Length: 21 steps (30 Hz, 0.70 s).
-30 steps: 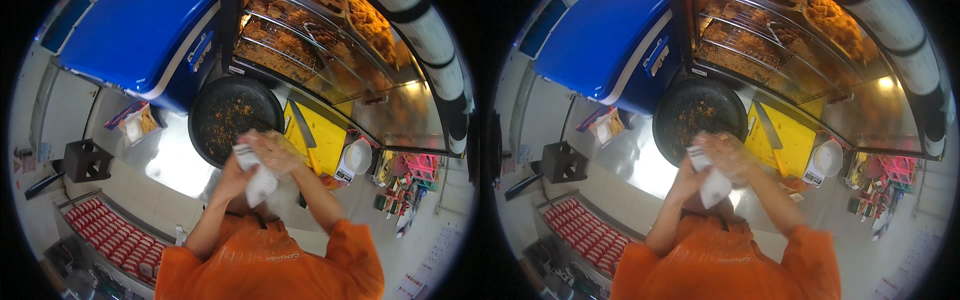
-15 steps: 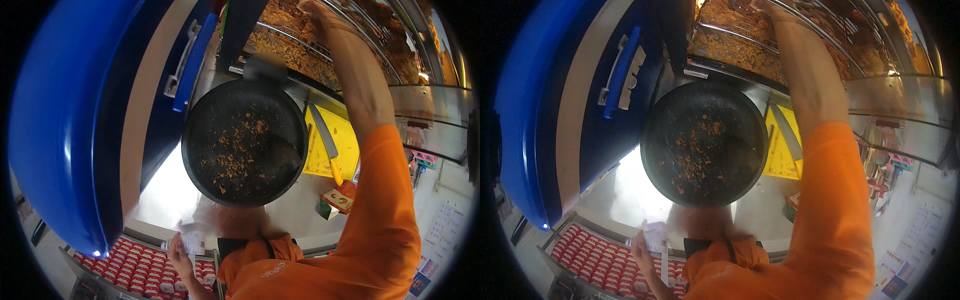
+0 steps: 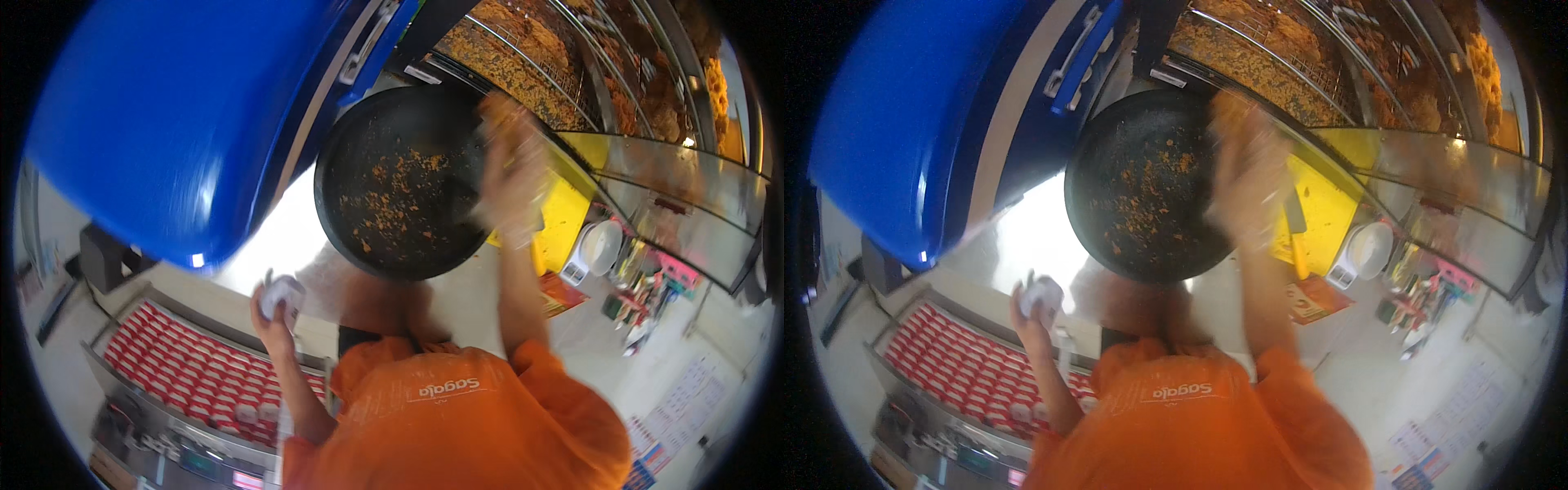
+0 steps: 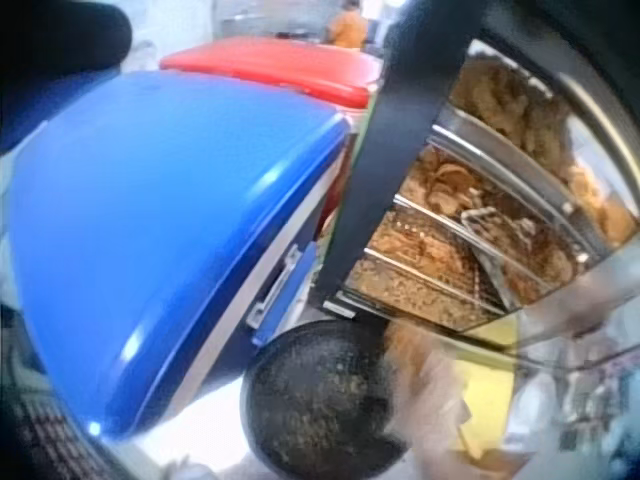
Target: The person assembles multiple food orders by cutting sauce packets with scissors, placing them into containers, adding rice balls and fried chicken, and organizing receipts. The person handles containers, sauce packets, rice balls, and fried chicken throughout the process.
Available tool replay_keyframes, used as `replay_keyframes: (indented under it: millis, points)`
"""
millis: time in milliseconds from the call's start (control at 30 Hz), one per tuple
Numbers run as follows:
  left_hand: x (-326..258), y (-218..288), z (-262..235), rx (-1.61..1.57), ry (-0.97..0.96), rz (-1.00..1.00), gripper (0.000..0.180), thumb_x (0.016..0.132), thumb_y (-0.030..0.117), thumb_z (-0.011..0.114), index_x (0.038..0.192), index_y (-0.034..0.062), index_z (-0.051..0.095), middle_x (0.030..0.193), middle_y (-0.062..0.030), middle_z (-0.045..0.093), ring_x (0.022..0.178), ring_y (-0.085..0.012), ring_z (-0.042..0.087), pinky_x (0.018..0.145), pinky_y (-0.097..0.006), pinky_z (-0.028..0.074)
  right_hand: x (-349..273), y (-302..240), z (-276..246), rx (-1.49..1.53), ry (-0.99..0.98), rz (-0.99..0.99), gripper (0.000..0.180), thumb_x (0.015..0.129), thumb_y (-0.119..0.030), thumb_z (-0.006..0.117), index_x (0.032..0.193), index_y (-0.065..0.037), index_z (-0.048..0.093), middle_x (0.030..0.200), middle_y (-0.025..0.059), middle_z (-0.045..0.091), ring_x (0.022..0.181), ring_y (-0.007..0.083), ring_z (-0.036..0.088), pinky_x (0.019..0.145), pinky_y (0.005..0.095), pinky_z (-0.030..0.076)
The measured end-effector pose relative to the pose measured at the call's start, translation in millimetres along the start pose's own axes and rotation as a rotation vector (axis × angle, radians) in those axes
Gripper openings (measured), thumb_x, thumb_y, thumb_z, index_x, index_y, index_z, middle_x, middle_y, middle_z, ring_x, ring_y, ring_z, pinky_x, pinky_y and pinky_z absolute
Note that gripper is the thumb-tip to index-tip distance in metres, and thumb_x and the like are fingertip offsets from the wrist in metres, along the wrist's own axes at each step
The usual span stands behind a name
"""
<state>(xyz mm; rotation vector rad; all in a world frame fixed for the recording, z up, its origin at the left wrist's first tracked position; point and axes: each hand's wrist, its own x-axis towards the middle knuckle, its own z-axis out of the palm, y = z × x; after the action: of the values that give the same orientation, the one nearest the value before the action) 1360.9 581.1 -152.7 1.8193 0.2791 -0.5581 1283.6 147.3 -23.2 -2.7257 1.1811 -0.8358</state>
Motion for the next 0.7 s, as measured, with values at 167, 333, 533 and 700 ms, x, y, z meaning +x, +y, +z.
replay_keyframes:
  millis: [167,333,533,700]
  points:
    - [5.2,58.3,40.8,-0.025,-0.38,-0.083,0.04,0.089,-0.003,0.058,0.129,0.0019,0.063,0.128,-0.0144,0.062,0.11,-0.0188,0.06,0.096,-0.028,0.046,-114.2,-13.4,8.2,-0.195,-0.394,-0.143,0.086,0.076,-0.04,0.079,0.146,-0.013,0.038,0.112,0.0249,0.062,0.094,0.0398,0.065,0.079,0.0452,0.052]
    - [8.0,64.8,54.0,0.079,-0.492,-0.047,0.04,0.088,-0.003,0.06,0.128,0.004,0.065,0.13,-0.0146,0.062,0.114,-0.019,0.058,0.099,-0.029,0.044,-133.8,56.4,22.8,-0.253,-0.82,0.006,0.085,0.075,-0.04,0.079,0.145,-0.012,0.038,0.106,0.0201,0.064,0.098,0.0372,0.066,0.084,0.044,0.054]
    - [-0.8,69.3,48.4,0.033,-0.481,0.089,0.054,0.083,-0.011,0.06,0.135,0.005,0.059,0.132,-0.0138,0.06,0.116,-0.0197,0.058,0.101,-0.029,0.044,-62.7,9.3,-42.2,-0.586,-0.813,-0.186,0.029,0.096,-0.014,0.052,0.125,-0.011,0.054,0.101,0.0184,0.067,0.091,0.0351,0.069,0.074,0.0441,0.057]
    - [-16.8,56.7,10.9,-0.042,-0.375,0.007,0.057,0.081,-0.013,0.058,0.136,0.0053,0.059,0.131,-0.0132,0.061,0.116,-0.0197,0.058,0.1,-0.028,0.045,-47.2,-28.4,-27.0,-0.499,-0.423,-0.161,0.021,0.095,-0.013,0.052,0.116,-0.01,0.054,0.088,0.02,0.065,0.076,0.0356,0.07,0.067,0.0501,0.058]
